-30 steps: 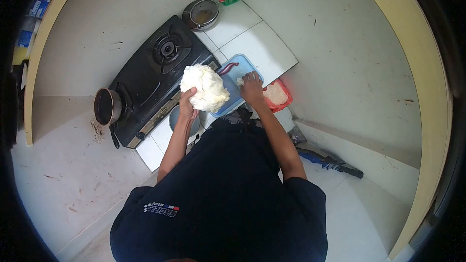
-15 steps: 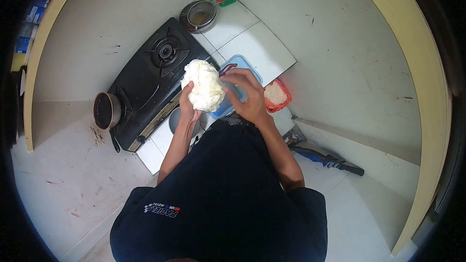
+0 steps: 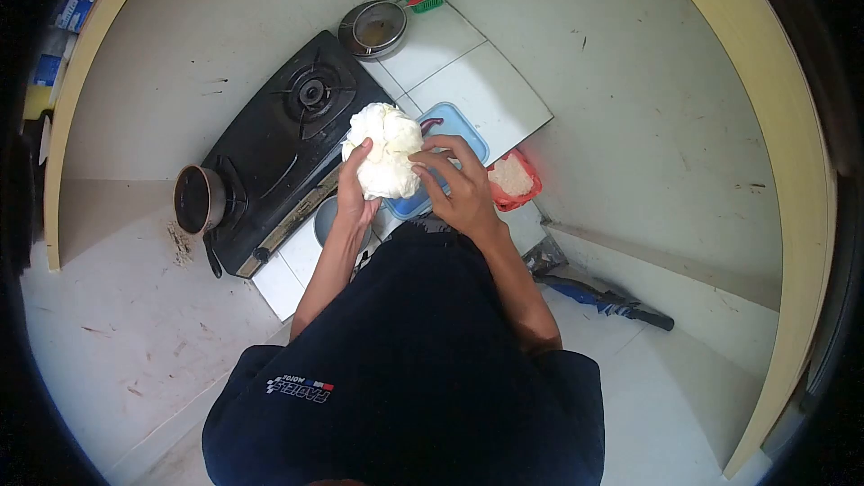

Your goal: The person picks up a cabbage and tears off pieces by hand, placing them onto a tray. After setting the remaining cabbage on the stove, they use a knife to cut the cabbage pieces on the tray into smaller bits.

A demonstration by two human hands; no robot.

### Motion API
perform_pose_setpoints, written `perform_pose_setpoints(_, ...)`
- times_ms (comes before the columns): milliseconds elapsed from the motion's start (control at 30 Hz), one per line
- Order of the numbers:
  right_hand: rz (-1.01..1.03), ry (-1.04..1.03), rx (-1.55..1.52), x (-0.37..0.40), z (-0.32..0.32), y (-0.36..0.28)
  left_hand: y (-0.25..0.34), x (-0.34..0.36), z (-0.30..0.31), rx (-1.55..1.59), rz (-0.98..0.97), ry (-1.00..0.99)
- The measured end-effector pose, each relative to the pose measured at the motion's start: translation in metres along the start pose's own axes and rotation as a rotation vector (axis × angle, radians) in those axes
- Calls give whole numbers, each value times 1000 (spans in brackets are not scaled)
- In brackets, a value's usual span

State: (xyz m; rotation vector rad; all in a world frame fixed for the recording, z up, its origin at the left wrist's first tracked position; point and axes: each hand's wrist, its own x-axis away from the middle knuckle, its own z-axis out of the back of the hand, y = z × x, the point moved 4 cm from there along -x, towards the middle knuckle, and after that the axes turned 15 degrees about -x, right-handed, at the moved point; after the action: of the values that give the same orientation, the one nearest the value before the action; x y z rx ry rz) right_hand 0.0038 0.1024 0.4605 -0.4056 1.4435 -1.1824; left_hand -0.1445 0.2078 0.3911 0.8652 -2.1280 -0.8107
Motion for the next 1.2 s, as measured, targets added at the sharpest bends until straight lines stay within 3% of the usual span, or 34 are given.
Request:
perform_pose_setpoints(267,12,21,1,3,-2,8,10,6,-3,-71,-27,105)
perform_pose_setpoints(467,-162,-104,-39,1,2,21,2,2,6,-106,6,134)
perform_pose_setpoints(867,-218,42,-193,12,-3,42,-10,-6,9,21,51,75)
perform_pose_setpoints(967,-200,-43,-122,-2,0,19,-8,-7,15,-71,72,117)
perform_pose_setpoints(1033,-45,-268,113,-6,-2,15,-6,-6,16,-146,95,116)
perform_pose_setpoints(1200,-127,-269,36,0,0,28,-9,-12,26,-132,142,98)
